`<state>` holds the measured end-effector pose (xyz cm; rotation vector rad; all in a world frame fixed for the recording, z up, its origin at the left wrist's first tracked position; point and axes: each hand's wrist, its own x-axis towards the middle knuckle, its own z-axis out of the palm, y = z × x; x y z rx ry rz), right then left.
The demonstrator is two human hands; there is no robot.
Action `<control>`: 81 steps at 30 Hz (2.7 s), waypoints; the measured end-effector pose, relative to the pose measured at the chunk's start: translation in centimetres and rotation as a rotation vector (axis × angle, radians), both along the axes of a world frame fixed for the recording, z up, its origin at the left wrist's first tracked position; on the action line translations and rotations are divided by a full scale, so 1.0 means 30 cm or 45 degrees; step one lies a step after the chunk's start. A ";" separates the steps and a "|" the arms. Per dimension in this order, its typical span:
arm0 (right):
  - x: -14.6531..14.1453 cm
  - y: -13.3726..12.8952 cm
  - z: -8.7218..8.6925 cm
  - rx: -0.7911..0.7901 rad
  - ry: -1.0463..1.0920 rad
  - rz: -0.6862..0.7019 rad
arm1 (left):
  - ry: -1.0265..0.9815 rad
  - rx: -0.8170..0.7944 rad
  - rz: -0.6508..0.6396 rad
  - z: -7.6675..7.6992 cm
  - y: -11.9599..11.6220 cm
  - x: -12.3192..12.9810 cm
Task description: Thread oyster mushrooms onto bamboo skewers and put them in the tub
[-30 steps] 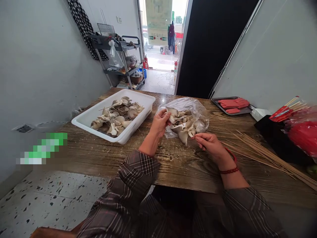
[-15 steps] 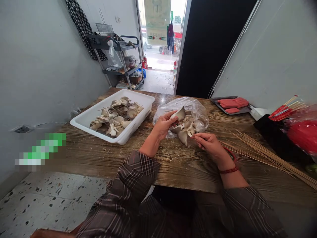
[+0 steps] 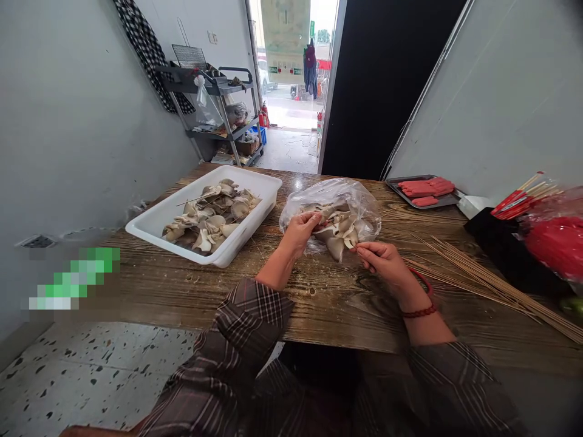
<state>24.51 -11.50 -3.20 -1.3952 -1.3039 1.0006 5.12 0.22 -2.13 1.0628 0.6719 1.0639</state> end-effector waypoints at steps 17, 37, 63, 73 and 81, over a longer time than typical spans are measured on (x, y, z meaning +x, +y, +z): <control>0.002 0.001 -0.010 -0.020 0.021 0.024 | -0.151 -0.178 0.094 0.024 -0.004 -0.006; -0.013 0.010 -0.030 -0.045 0.043 -0.052 | 0.074 0.191 0.257 0.009 -0.010 0.007; -0.032 0.021 -0.040 0.022 0.117 -0.057 | 0.105 0.226 -0.017 0.017 -0.043 0.019; -0.036 0.020 -0.047 0.071 -0.077 -0.018 | 0.075 0.023 -0.167 0.002 -0.044 0.022; -0.046 0.018 -0.065 0.445 -0.549 -0.099 | 0.077 -0.091 -0.090 0.001 -0.046 0.025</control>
